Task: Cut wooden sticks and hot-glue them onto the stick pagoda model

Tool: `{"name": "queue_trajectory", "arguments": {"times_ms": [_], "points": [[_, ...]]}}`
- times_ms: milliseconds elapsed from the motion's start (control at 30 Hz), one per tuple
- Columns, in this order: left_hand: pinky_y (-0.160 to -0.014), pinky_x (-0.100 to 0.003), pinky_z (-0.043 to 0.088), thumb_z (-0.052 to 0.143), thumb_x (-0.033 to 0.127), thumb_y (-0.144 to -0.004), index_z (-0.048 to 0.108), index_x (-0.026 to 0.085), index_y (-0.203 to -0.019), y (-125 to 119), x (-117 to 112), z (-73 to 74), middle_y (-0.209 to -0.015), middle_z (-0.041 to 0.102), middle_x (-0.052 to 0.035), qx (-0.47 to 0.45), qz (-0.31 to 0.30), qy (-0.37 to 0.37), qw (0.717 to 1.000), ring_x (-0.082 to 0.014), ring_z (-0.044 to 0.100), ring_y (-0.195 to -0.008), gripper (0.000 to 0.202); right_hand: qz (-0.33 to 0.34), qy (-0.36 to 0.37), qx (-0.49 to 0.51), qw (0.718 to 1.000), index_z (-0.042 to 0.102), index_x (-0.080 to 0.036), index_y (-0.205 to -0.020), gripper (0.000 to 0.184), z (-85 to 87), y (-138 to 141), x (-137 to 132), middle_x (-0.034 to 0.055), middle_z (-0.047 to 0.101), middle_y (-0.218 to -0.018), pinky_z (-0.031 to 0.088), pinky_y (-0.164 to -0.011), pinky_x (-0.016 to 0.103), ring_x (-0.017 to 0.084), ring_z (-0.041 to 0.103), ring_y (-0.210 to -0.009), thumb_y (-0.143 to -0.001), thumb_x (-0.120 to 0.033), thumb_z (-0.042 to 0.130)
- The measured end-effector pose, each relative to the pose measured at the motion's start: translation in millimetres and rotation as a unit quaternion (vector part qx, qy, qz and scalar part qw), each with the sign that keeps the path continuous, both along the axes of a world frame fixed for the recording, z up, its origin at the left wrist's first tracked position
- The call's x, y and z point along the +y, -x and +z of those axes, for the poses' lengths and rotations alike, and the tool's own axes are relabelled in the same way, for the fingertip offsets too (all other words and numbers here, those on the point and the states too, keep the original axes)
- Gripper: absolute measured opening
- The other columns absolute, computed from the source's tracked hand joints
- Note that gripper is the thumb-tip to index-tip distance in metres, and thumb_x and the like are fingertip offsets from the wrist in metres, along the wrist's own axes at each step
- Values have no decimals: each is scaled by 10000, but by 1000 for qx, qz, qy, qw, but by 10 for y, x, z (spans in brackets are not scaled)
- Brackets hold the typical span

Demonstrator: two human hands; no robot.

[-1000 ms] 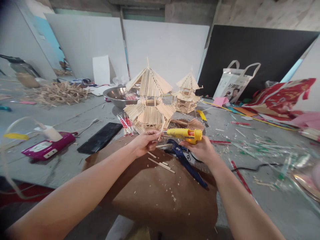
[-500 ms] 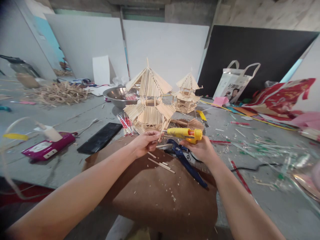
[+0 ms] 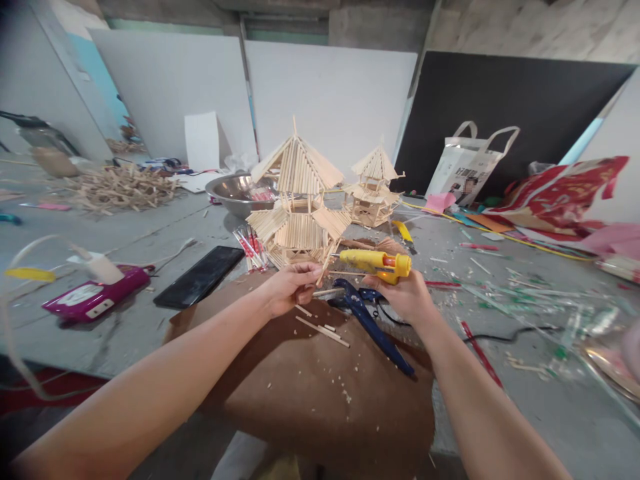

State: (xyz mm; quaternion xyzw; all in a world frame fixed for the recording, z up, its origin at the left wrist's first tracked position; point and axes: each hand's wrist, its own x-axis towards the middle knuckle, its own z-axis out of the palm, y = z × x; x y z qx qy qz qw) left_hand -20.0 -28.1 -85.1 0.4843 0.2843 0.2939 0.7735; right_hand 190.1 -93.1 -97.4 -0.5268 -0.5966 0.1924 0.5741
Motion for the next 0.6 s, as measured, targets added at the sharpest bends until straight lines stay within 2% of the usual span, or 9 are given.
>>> {"name": "queue_trajectory", "arguments": {"times_ms": [400, 600], "points": [[-301, -151, 182, 683, 263, -555, 569, 137, -652, -1, -7, 8, -496, 528, 41, 6, -3, -3, 1000, -3, 315, -281, 195, -14, -17, 1, 1000, 599, -185, -753, 282, 27, -5, 2, 32, 652, -779, 492, -703, 341, 198, 601, -724, -558, -378, 663], [-297, -156, 188, 677, 262, -563, 574, 129, -663, -6, -11, -2, -495, 531, 36, 10, -1, -11, 1000, -3, 320, -275, 196, -50, -24, -18, 998, 599, -177, -746, 310, 49, -20, 6, 29, 647, -727, 497, -665, 331, 194, 596, -682, -547, -407, 658]]}}
